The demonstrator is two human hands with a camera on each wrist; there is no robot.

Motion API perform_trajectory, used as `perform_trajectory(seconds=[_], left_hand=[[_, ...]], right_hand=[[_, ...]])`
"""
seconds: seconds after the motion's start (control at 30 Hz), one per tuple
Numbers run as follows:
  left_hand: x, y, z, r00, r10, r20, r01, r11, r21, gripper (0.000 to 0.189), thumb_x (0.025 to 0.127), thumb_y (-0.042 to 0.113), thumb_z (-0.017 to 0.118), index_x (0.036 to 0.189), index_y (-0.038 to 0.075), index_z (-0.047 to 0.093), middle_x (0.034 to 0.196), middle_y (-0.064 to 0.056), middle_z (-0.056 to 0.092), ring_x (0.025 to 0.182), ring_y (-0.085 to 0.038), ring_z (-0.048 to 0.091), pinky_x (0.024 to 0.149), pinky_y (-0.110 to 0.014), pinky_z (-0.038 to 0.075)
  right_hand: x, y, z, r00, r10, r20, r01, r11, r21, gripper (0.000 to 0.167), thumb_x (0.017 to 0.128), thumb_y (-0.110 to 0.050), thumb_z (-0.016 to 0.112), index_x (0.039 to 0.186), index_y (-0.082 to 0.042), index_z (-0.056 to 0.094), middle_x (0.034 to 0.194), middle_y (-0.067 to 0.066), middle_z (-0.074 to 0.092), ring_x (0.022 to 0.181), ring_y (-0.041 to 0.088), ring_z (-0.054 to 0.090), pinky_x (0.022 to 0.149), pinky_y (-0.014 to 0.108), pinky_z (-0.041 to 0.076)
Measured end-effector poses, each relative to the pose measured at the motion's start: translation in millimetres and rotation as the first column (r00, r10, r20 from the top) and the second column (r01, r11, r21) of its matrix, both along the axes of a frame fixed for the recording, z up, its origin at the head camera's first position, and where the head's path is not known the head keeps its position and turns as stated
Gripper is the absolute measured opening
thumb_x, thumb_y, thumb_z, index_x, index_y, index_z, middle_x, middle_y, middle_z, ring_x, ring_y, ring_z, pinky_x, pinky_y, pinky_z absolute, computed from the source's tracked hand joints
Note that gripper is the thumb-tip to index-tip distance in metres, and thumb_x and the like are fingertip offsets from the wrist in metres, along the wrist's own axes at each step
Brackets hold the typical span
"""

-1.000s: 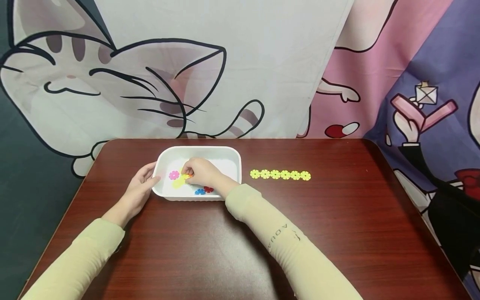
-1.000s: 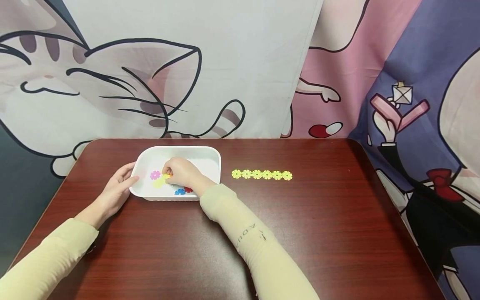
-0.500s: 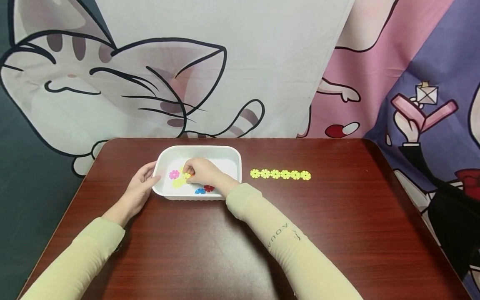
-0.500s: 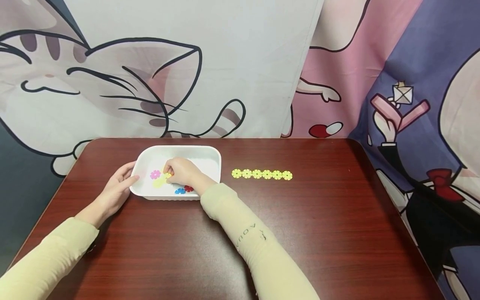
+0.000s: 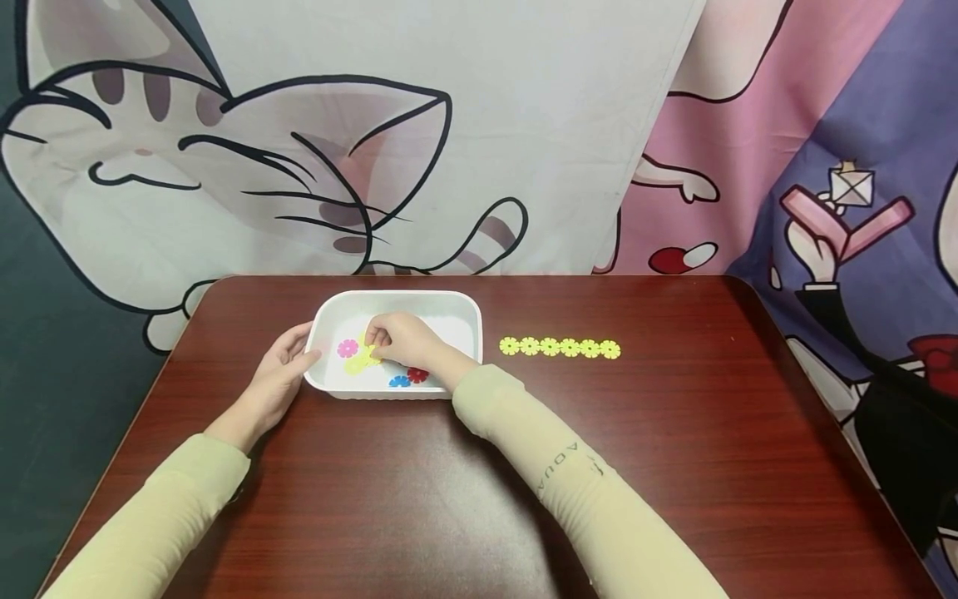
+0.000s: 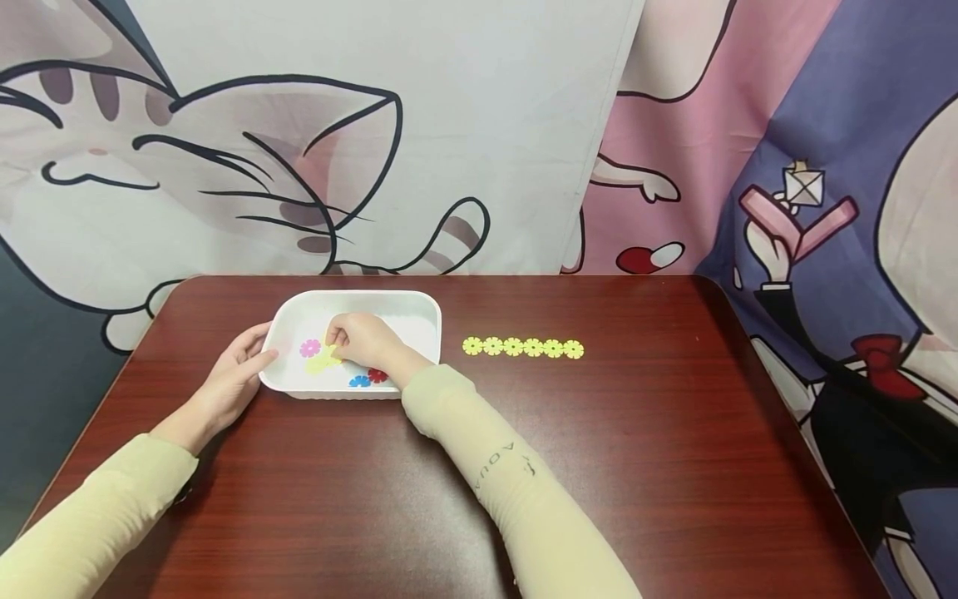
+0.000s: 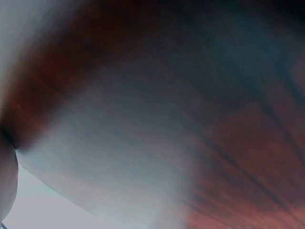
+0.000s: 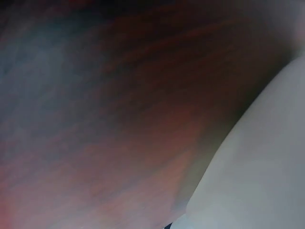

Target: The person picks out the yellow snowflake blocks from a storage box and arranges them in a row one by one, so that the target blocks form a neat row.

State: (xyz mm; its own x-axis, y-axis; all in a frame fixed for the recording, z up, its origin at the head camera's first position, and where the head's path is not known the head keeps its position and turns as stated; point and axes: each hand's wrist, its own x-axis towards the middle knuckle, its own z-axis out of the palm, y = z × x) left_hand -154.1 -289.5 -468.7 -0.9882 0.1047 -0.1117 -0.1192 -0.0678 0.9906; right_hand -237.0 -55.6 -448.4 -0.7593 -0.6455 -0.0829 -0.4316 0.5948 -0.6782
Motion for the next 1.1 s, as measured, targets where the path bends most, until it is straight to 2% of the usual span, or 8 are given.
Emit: perform_trajectory(seconds=[0.17,0.4,0.67,0.93,1.1], left_hand=[[0.1,1.1,0.4,1.000,0.000,0.001,0.000,1.000,0.015,0.041,0.108,0.005,0.056,0.146,0.015,0.044,0.158,-0.002,0.040,0.137,0.006,0.046,0.106,-0.005,0.044],[0.5,0.4,1.2,1.000,0.002,0.003,-0.002,1.000,0.007,0.041,0.108,0.005,0.056,0.145,0.017,0.045,0.163,-0.010,0.035,0.134,0.009,0.048,0.104,-0.005,0.046],[0.4,0.4,0.9,1.000,-0.002,0.002,0.002,1.000,0.011,0.040,0.108,0.006,0.056,0.145,0.018,0.045,0.163,-0.010,0.035,0.135,0.010,0.047,0.105,-0.005,0.045],[0.8,-0.3,1.1,1.000,-0.003,0.004,0.003,1.000,0.009,0.041,0.108,0.007,0.056,0.146,0.018,0.044,0.162,-0.009,0.036,0.127,0.015,0.050,0.104,-0.004,0.045],[0.9,0.1,1.0,1.000,-0.005,-0.003,0.005,1.000,0.008,0.040,0.109,0.006,0.056,0.145,0.018,0.045,0.160,-0.005,0.039,0.126,0.016,0.050,0.104,-0.003,0.044]], right_hand=[[0.2,0,0.2,0.999,-0.014,0.029,0.015,0.999,-0.031,0.007,0.098,-0.009,0.076,0.105,-0.008,0.074,0.095,0.002,0.072,0.088,0.008,0.062,0.084,0.013,0.048],[-0.5,6,6.6,0.993,-0.051,0.106,0.065,0.989,-0.132,0.011,0.099,-0.010,0.077,0.108,-0.006,0.076,0.099,0.005,0.076,0.089,0.009,0.066,0.084,0.013,0.053],[-3.9,22,14.2,0.992,-0.075,0.105,0.094,0.977,-0.190,0.015,0.095,-0.009,0.080,0.109,-0.003,0.078,0.104,0.010,0.080,0.095,0.015,0.074,0.085,0.014,0.056],[-3.9,40,22.0,0.984,-0.123,0.129,0.151,0.961,-0.231,0.012,0.097,-0.009,0.078,0.108,-0.005,0.080,0.100,0.010,0.079,0.085,0.011,0.066,0.077,0.014,0.051],[-3.6,52,28.2,0.977,-0.150,0.148,0.184,0.951,-0.248,0.013,0.096,-0.009,0.079,0.108,-0.005,0.080,0.102,0.010,0.081,0.087,0.013,0.070,0.077,0.014,0.053]])
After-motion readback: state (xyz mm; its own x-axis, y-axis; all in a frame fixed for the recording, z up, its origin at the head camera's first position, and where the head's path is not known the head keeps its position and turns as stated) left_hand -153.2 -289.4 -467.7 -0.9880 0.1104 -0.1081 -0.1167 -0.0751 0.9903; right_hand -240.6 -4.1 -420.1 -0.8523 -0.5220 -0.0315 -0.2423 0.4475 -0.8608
